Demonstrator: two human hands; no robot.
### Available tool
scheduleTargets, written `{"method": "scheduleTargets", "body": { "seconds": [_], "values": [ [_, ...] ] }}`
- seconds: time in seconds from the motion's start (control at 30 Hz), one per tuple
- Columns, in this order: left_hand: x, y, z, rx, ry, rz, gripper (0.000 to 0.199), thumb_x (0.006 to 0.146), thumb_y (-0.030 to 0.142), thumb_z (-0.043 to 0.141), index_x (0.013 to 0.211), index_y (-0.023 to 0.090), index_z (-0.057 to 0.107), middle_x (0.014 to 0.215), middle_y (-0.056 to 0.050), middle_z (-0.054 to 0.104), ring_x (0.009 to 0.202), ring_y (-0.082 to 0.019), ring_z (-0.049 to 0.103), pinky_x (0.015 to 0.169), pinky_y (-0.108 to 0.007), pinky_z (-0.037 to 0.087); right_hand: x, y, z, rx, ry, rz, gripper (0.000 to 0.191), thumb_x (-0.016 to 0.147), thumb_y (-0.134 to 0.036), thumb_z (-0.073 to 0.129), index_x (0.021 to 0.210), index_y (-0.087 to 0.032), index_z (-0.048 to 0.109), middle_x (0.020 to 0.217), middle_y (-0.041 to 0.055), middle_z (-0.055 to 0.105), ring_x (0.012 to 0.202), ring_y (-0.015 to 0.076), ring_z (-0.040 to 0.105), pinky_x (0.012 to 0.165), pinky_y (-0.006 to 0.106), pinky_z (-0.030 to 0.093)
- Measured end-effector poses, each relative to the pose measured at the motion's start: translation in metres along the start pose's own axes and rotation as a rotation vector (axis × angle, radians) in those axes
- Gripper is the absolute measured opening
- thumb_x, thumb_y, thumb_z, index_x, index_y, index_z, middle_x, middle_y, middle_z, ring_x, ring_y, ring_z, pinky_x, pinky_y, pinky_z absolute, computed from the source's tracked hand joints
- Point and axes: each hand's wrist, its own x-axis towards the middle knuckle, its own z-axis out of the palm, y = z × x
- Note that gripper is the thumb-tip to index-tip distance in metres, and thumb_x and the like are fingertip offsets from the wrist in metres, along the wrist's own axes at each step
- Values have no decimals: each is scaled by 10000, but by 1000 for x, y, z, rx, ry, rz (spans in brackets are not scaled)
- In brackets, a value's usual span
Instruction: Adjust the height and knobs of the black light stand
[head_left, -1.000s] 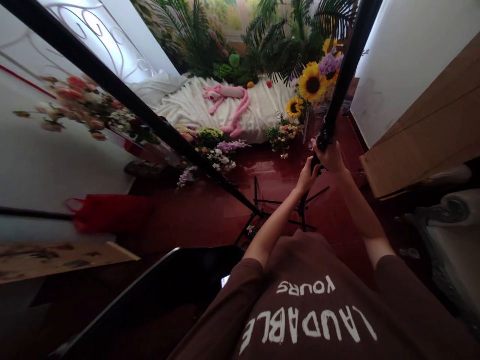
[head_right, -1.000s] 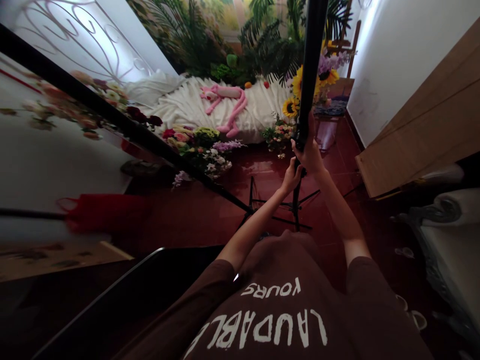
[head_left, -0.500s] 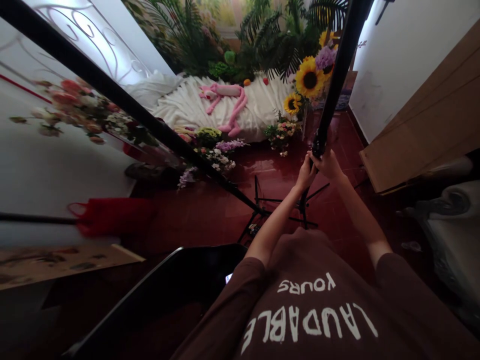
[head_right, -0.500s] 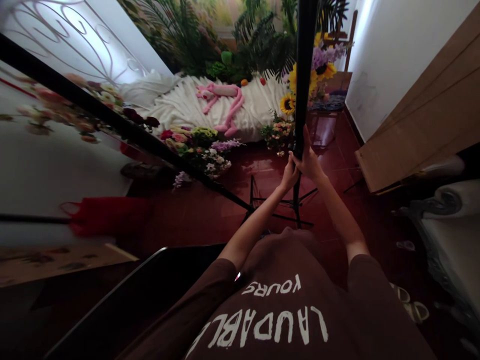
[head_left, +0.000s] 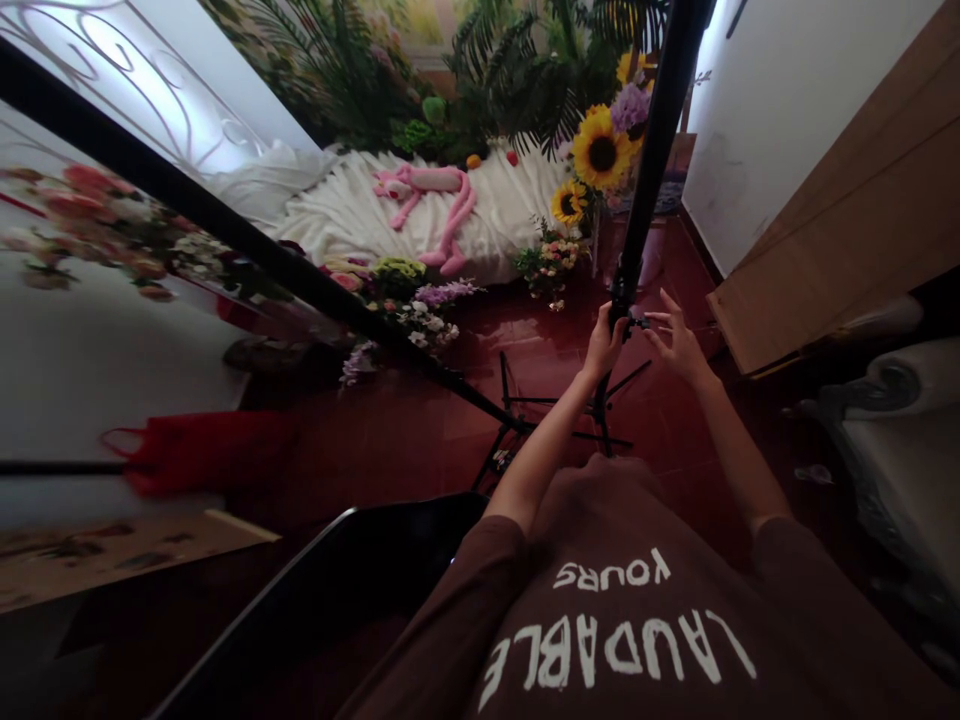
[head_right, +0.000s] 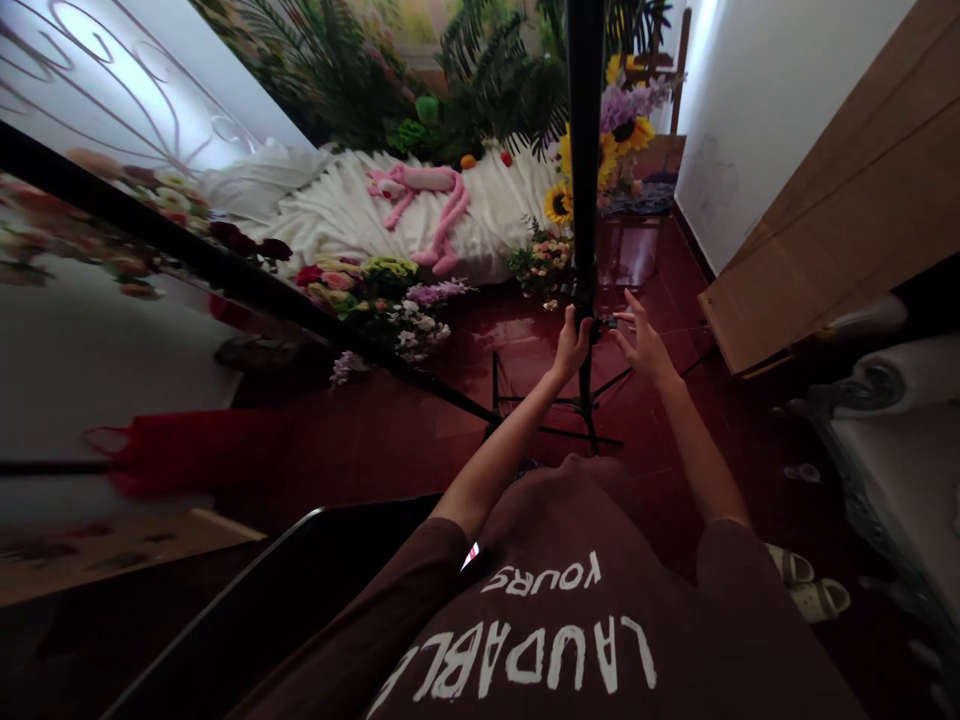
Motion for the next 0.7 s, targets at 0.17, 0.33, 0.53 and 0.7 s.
{"method": "scheduleTargets", "body": {
  "seconds": [0.17,0.33,0.53,0.7],
  "values": [
    [-1,4,-1,-9,-19,-22,535,968,613,438,1306,204,499,996,-80,682,789,-143,646,819,-292,534,5,13,8,-7,33,-10,696,889,-471,675,1514,-309,414,1171,61,727,978,212,693,918,382,580],
    [-4,7,-2,-17,-12,-38,554,949,638,451,1288,203,510,967,-71,682,789,-141,654,824,-285,542,14,26,23,93,58,28,774,938,-499,592,1595,-305,233,1094,56,725,723,147,670,689,299,584],
    [-3,8,-2,-25,-6,-39,558,953,621,462,1311,195,503,1069,-101,690,946,-179,679,926,-321,532,32,30,37,333,201,255,750,866,-365,641,1540,-238,337,987,52,716,580,124,617,531,266,559],
    [-11,-7,-7,-34,-28,19,562,952,600,485,1335,189,495,1207,-136,659,1079,-209,657,985,-365,513,26,34,46,415,327,324,545,856,-355,629,1363,-207,497,874,19,707,551,109,618,531,236,551]
  ]
}}
